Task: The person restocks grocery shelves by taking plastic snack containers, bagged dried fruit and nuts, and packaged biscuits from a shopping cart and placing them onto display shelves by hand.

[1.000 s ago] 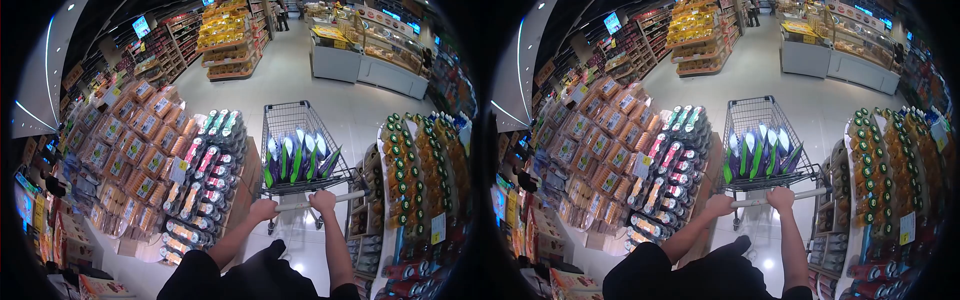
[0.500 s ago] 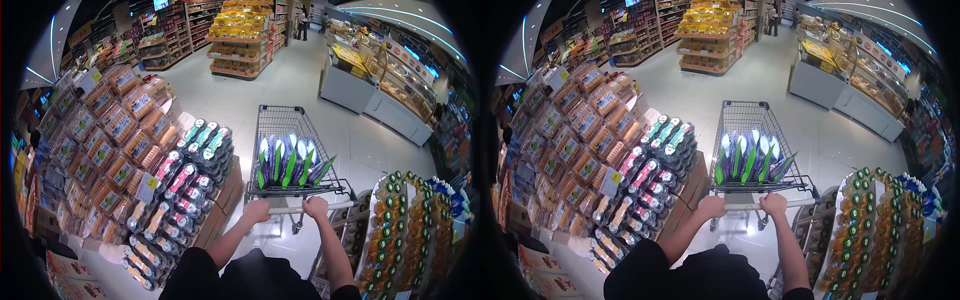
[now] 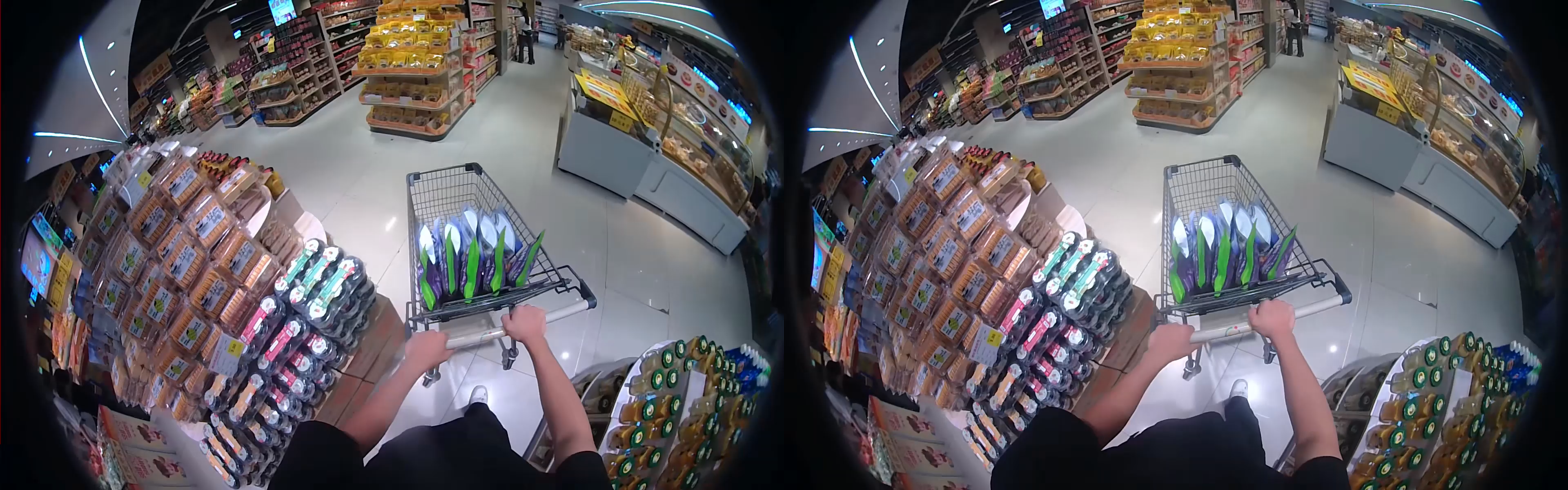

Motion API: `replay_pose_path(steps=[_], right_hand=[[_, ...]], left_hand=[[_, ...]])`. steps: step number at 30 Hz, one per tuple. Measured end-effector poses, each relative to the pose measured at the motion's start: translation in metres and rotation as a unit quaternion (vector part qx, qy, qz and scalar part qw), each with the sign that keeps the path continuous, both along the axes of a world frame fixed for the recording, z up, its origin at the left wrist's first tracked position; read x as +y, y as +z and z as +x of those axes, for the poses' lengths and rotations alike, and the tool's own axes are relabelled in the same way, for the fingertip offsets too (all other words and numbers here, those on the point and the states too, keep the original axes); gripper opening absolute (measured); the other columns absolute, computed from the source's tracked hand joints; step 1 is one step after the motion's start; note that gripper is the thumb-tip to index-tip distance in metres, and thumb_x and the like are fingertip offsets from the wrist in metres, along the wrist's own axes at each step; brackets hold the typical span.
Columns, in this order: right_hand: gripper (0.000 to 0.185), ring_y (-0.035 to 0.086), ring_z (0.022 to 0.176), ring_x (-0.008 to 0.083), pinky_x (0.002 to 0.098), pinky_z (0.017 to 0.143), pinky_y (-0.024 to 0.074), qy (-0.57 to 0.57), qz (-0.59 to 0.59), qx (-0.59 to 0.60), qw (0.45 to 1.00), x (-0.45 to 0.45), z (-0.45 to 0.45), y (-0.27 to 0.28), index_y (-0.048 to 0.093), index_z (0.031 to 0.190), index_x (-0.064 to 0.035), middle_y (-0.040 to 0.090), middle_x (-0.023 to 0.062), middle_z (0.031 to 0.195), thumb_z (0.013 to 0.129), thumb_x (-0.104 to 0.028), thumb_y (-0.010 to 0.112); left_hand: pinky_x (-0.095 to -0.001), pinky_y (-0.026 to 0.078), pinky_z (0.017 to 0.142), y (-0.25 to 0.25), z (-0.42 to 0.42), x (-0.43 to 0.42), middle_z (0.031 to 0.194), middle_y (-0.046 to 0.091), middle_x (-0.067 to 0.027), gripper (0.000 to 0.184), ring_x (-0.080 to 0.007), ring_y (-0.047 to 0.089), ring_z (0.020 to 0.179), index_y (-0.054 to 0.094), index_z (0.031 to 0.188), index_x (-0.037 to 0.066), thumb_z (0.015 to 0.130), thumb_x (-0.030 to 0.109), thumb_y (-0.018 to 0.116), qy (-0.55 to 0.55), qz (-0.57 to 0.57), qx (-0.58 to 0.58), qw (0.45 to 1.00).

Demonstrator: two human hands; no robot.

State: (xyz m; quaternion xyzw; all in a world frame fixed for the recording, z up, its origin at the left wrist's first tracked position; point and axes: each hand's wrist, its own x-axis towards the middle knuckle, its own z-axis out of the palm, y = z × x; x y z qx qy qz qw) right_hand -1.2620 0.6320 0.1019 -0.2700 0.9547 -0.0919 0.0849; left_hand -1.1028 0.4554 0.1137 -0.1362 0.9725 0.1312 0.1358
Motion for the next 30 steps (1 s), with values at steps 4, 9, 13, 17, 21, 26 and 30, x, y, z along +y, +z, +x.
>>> replay_pose_path(steps=[4, 9, 13, 17, 21, 26, 30], right_hand=[[0.041, 0.063, 0.072, 0.0315, 0.0407, 0.067, 0.05, 0.031, -0.003, -0.018, 0.999, -0.01, -0.043, 0.001, 0.068, 0.072, -0.0037, 0.064, 0.017, 0.072, 0.073, -0.037, 0.044], [0.039, 0.062, 0.069, 0.0335, 0.0418, 0.067, 0.0488, 0.076, -0.026, -0.021, 0.997, -0.035, -0.109, -0.002, 0.068, 0.069, -0.0047, 0.063, 0.0175, 0.071, 0.071, -0.036, 0.044], [0.04, 0.063, 0.075, 0.0338, 0.0409, 0.07, 0.0493, 0.087, -0.018, -0.042, 0.995, -0.06, -0.156, 0.008, 0.068, 0.075, -0.0046, 0.064, 0.018, 0.077, 0.071, -0.037, 0.045], [0.041, 0.063, 0.082, 0.0296, 0.0393, 0.075, 0.0495, 0.113, 0.032, -0.073, 0.99, -0.089, -0.198, 0.031, 0.068, 0.08, -0.004, 0.065, 0.0159, 0.083, 0.074, -0.038, 0.045], [0.042, 0.063, 0.082, 0.0297, 0.04, 0.074, 0.0491, 0.153, 0.046, -0.04, 0.986, -0.131, -0.245, 0.01, 0.068, 0.081, -0.0034, 0.065, 0.016, 0.084, 0.074, -0.038, 0.046], [0.037, 0.063, 0.079, 0.0304, 0.04, 0.071, 0.049, 0.173, 0.079, -0.059, 0.98, -0.182, -0.295, 0.01, 0.069, 0.077, -0.0082, 0.065, 0.0157, 0.083, 0.073, -0.037, 0.046], [0.035, 0.063, 0.077, 0.03, 0.0393, 0.07, 0.049, 0.214, 0.097, -0.078, 0.969, -0.231, -0.337, 0.021, 0.069, 0.073, -0.0103, 0.065, 0.015, 0.08, 0.072, -0.037, 0.047]], left_hand=[[-0.0412, 0.051, 0.067, -0.002, -0.036, -0.003, 0.078, 0.064, -0.0142, 0.032, -0.0303, 0.063, 0.075, 0.065, 0.083, 0.008, 0.074, 0.037, 0.058, 0.035, -0.012, 0.002, 0.999], [-0.0422, 0.051, 0.067, 0.005, -0.087, -0.009, 0.077, 0.064, -0.0142, 0.032, -0.0313, 0.063, 0.074, 0.065, 0.083, 0.008, 0.074, 0.038, 0.056, 0.079, 0.006, -0.001, 0.997], [-0.0426, 0.05, 0.069, 0.009, -0.125, -0.024, 0.079, 0.064, -0.014, 0.033, -0.0313, 0.063, 0.076, 0.064, 0.086, 0.009, 0.075, 0.038, 0.054, 0.094, 0.01, -0.013, 0.995], [-0.0423, 0.05, 0.069, 0.009, -0.161, -0.043, 0.079, 0.064, -0.0137, 0.033, -0.0306, 0.063, 0.076, 0.063, 0.087, 0.01, 0.075, 0.039, 0.054, 0.101, 0.012, -0.017, 0.995], [-0.0418, 0.05, 0.067, 0.01, -0.197, -0.073, 0.076, 0.063, -0.0137, 0.035, -0.0301, 0.063, 0.074, 0.063, 0.084, 0.009, 0.075, 0.042, 0.056, 0.116, 0.017, -0.003, 0.993], [-0.0425, 0.049, 0.067, 0.012, -0.243, -0.12, 0.077, 0.064, -0.0142, 0.041, -0.0308, 0.062, 0.074, 0.065, 0.084, 0.008, 0.073, 0.046, 0.057, 0.134, 0.07, -0.005, 0.988], [-0.0416, 0.05, 0.068, 0.012, -0.277, -0.157, 0.077, 0.064, -0.0162, 0.039, -0.0309, 0.063, 0.077, 0.065, 0.081, 0.005, 0.074, 0.043, 0.059, 0.159, 0.09, -0.016, 0.983]])
